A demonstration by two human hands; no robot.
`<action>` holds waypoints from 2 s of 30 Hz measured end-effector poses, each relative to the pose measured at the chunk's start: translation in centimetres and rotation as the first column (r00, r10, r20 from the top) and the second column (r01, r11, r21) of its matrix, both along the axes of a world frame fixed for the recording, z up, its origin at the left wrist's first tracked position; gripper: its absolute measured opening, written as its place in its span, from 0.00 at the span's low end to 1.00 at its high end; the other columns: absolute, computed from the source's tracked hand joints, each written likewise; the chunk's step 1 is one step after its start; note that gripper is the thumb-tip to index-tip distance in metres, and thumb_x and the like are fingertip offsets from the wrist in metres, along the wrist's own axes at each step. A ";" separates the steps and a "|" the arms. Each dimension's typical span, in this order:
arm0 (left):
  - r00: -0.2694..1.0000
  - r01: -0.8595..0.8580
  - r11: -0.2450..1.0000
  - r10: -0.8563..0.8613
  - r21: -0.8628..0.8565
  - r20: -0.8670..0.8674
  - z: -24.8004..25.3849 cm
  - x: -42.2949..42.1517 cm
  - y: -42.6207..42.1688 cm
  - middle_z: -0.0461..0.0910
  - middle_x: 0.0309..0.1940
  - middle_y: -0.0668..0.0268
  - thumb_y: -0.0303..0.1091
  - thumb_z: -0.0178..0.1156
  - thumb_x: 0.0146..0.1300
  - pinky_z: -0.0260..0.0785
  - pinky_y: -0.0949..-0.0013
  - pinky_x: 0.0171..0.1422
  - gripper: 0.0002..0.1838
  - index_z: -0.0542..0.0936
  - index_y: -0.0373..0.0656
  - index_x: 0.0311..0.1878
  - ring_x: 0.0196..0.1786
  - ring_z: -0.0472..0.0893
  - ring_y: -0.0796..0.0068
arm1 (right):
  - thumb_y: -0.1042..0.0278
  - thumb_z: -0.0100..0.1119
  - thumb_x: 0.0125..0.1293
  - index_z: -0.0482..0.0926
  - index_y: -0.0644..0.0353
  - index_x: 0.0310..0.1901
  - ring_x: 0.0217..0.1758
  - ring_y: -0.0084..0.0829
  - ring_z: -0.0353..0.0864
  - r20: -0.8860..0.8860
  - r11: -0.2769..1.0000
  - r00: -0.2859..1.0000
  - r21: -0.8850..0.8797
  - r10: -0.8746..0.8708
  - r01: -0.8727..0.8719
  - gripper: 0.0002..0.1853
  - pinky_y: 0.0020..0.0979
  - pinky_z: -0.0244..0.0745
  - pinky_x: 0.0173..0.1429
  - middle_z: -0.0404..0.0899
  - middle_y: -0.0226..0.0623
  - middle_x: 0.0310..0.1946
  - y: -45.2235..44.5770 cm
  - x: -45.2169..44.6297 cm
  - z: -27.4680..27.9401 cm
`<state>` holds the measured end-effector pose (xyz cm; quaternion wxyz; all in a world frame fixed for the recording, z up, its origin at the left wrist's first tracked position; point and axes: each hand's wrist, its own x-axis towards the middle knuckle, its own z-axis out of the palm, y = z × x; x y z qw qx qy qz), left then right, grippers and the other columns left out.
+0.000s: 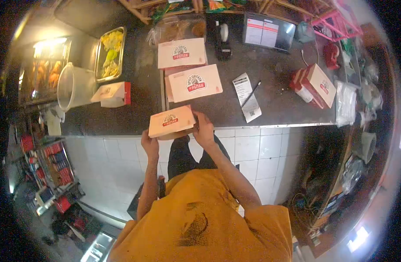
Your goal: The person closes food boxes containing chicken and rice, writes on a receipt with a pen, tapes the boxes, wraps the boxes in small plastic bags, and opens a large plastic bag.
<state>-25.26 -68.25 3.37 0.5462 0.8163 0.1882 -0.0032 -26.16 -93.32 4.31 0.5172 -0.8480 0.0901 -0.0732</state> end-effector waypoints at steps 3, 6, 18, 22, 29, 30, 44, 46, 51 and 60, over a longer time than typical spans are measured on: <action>0.997 0.060 0.996 -0.064 0.064 0.048 -0.7 -1.0 -0.2 0.81 0.44 0.62 0.26 0.62 0.64 0.74 0.66 0.56 0.14 0.80 0.34 0.52 0.49 0.80 0.72 | 0.85 0.61 0.52 0.73 0.63 0.61 0.56 0.54 0.81 -0.064 0.999 0.998 0.017 0.028 -0.027 0.30 0.46 0.77 0.60 0.82 0.53 0.51 0.2 -0.2 -1.5; 0.993 0.076 0.992 -0.084 0.098 0.083 -0.1 -1.4 -0.2 0.80 0.53 0.56 0.26 0.63 0.64 0.75 0.61 0.61 0.20 0.79 0.35 0.60 0.60 0.79 0.63 | 0.83 0.66 0.52 0.71 0.64 0.65 0.60 0.48 0.82 -0.146 0.990 0.980 0.072 0.134 -0.125 0.34 0.42 0.76 0.64 0.82 0.51 0.53 -0.6 -0.2 -1.4; 0.926 0.313 0.907 -0.357 0.281 0.122 2.9 -1.6 1.0 0.77 0.64 0.45 0.34 0.65 0.67 0.66 0.57 0.70 0.35 0.66 0.39 0.75 0.66 0.78 0.52 | 0.78 0.69 0.57 0.78 0.56 0.66 0.64 0.39 0.81 -0.141 0.947 0.937 0.078 0.320 -0.312 0.32 0.36 0.73 0.69 0.82 0.51 0.58 -2.6 -0.3 1.8; 0.917 0.311 0.924 -0.354 0.225 0.185 4.4 -2.3 0.3 0.79 0.62 0.48 0.31 0.63 0.67 0.69 0.57 0.67 0.33 0.68 0.38 0.74 0.64 0.79 0.55 | 0.77 0.70 0.58 0.82 0.53 0.62 0.62 0.41 0.83 -0.142 0.943 0.936 0.135 0.323 -0.305 0.28 0.37 0.74 0.69 0.85 0.51 0.53 -2.8 -0.9 2.5; 0.966 0.231 0.967 -0.241 0.104 0.096 3.0 -2.1 0.2 0.81 0.60 0.50 0.35 0.65 0.68 0.72 0.60 0.63 0.32 0.70 0.37 0.73 0.62 0.80 0.59 | 0.78 0.70 0.58 0.85 0.55 0.58 0.61 0.41 0.84 -0.126 0.960 0.959 0.151 0.255 -0.235 0.24 0.39 0.73 0.69 0.86 0.47 0.51 -1.8 -1.1 1.8; 0.968 0.234 0.966 -0.242 0.113 0.060 2.4 -2.4 0.4 0.81 0.60 0.50 0.35 0.65 0.68 0.72 0.60 0.63 0.31 0.70 0.37 0.72 0.62 0.80 0.59 | 0.78 0.70 0.58 0.85 0.55 0.57 0.61 0.42 0.84 -0.123 0.962 0.959 0.131 0.255 -0.239 0.23 0.39 0.74 0.69 0.87 0.47 0.50 -1.7 -1.3 1.4; 0.906 0.371 0.819 -0.423 0.438 0.024 -0.7 -4.1 0.9 0.73 0.66 0.45 0.33 0.64 0.68 0.67 0.50 0.68 0.24 0.78 0.51 0.68 0.65 0.74 0.45 | 0.76 0.64 0.61 0.82 0.48 0.60 0.53 0.53 0.83 -0.068 0.936 0.944 -0.121 0.324 -0.330 0.24 0.45 0.78 0.62 0.82 0.53 0.53 -1.5 -3.9 -0.5; 0.865 0.342 0.692 -0.496 0.636 0.075 1.6 -3.4 0.2 0.69 0.70 0.45 0.36 0.64 0.69 0.60 0.46 0.72 0.24 0.79 0.54 0.68 0.70 0.70 0.45 | 0.75 0.62 0.62 0.80 0.46 0.63 0.54 0.54 0.82 -0.062 0.917 0.935 -0.180 0.351 -0.356 0.26 0.46 0.77 0.64 0.80 0.54 0.56 -1.6 -4.2 -0.1; 0.667 0.439 0.446 -0.744 0.780 0.050 1.5 -1.3 -1.0 0.67 0.74 0.56 0.38 0.66 0.66 0.49 0.42 0.80 0.22 0.81 0.50 0.63 0.78 0.63 0.52 | 0.72 0.64 0.62 0.83 0.51 0.58 0.49 0.49 0.85 0.069 0.922 0.935 -0.208 0.347 -0.326 0.21 0.42 0.81 0.54 0.83 0.53 0.52 -4.4 -2.6 0.8; 0.552 0.518 0.429 -0.829 0.740 0.095 1.1 1.1 -0.7 0.78 0.66 0.58 0.31 0.68 0.62 0.57 0.43 0.79 0.17 0.85 0.41 0.55 0.74 0.70 0.52 | 0.56 0.67 0.64 0.87 0.61 0.41 0.42 0.54 0.86 0.301 0.861 0.876 -0.236 -0.376 0.451 0.15 0.47 0.80 0.46 0.86 0.53 0.40 -18.8 18.3 0.3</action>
